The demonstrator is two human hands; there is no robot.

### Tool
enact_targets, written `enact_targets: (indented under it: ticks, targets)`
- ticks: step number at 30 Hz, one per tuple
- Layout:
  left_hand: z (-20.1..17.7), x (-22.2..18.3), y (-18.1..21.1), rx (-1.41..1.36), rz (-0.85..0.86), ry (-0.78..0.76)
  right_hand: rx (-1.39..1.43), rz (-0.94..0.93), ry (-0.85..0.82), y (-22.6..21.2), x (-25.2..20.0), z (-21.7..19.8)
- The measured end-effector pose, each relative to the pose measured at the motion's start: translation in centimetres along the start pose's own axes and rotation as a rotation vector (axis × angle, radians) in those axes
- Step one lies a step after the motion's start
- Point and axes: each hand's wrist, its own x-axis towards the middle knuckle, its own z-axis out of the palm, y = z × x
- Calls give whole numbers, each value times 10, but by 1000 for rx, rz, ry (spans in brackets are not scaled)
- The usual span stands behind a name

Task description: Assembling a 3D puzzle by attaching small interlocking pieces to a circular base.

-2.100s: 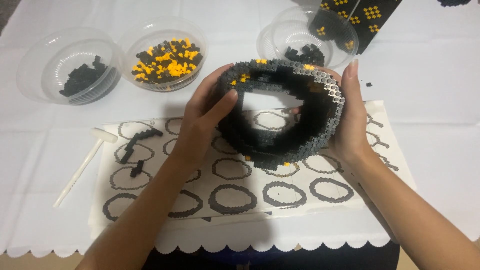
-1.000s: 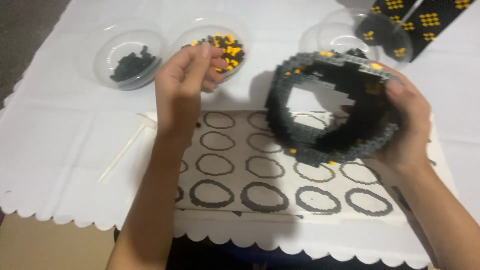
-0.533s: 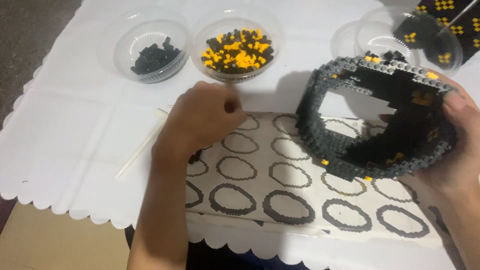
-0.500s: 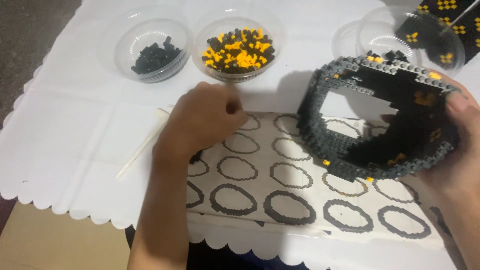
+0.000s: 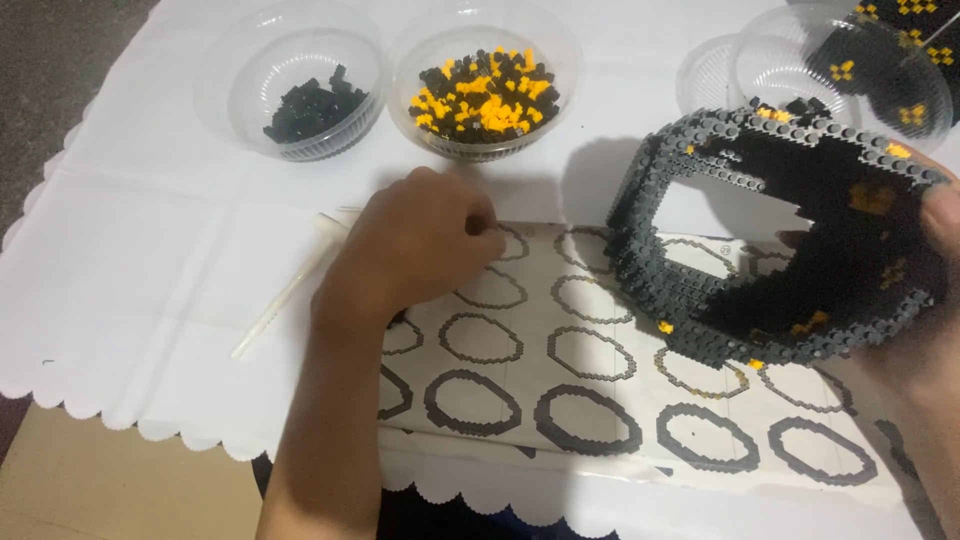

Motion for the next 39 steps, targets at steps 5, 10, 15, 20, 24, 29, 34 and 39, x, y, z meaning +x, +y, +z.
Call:
enact_targets:
  ticks: [5,10,15,20,24,29,34,39]
  targets:
    - [-6,-5,6,-5,-38,-33,-53,-92,17,-8,-8,15]
    - [-7,-6,6,5,-45,-46,-5,-44,-9,-4,-3,4]
    - [-11,-9,10,-3,-96,-60,28,-53,43,-9,-8,10]
    - [-17,-13,18,-15,-140,-98,142,-36,0,-19,-11,20]
    - [-10,-8,10,15,-99,-41,192,-64,4,-15,-8,16]
    - [-2,-5,3,-145,85,121,188,-84,37,-23,-13,27]
    - [8,-2,15,-416,436,294,87,-203,-4,-21,-10,21]
    - [17,-8,39,-583,307,118,27,-176,-61,-31,-16,28]
